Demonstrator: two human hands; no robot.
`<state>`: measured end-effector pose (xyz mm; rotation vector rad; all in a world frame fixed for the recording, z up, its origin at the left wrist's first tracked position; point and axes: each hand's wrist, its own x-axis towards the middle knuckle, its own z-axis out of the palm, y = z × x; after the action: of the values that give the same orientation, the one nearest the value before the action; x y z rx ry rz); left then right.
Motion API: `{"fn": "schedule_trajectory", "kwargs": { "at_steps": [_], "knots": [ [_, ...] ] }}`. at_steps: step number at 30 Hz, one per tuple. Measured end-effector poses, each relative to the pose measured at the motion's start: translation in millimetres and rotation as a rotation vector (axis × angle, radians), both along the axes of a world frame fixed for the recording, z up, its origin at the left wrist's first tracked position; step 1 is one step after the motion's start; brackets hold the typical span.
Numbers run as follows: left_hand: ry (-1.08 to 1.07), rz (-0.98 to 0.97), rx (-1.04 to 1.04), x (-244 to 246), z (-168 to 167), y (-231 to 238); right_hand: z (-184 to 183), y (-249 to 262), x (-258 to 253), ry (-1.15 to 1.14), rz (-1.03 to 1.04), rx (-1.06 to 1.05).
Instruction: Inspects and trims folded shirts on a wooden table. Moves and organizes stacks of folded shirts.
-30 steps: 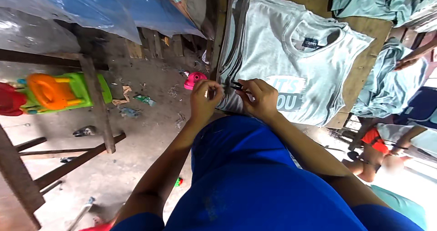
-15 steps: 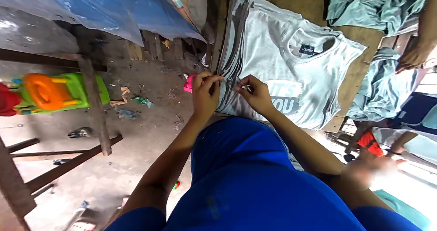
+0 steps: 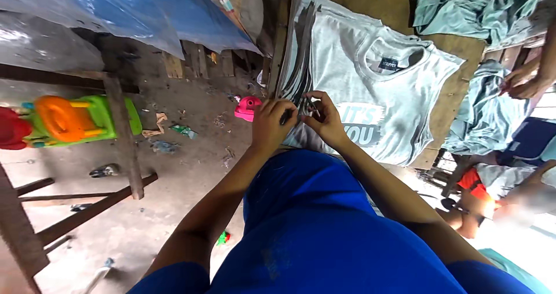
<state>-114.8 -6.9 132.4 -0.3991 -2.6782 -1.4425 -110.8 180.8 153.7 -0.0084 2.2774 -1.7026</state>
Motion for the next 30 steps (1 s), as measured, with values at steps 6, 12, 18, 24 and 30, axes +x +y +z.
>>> {"fn": "schedule_trajectory", "kwargs": {
  "at_steps": [6,12,18,24,30],
  "knots": [
    [-0.08,-0.023,0.279,3,1,2,-2,-1,-1,0.03,0.01,0.037],
    [-0.159,-0.016,-0.059,-18,-4,-6,-5,0,-3,-0.074,-0.077,0.052],
    [-0.412,-0.005,-0.056,-34,0,-3,4,5,-20,0.02,0.075,0.143],
    [-0.271,0.022,0.033,-47,14,12,23,48,-81,0.124,-0.316,0.239],
    [-0.22,-0.361,-0.146,-66,65,72,45,94,-189,0.085,-0.275,0.652]
  ]
}}
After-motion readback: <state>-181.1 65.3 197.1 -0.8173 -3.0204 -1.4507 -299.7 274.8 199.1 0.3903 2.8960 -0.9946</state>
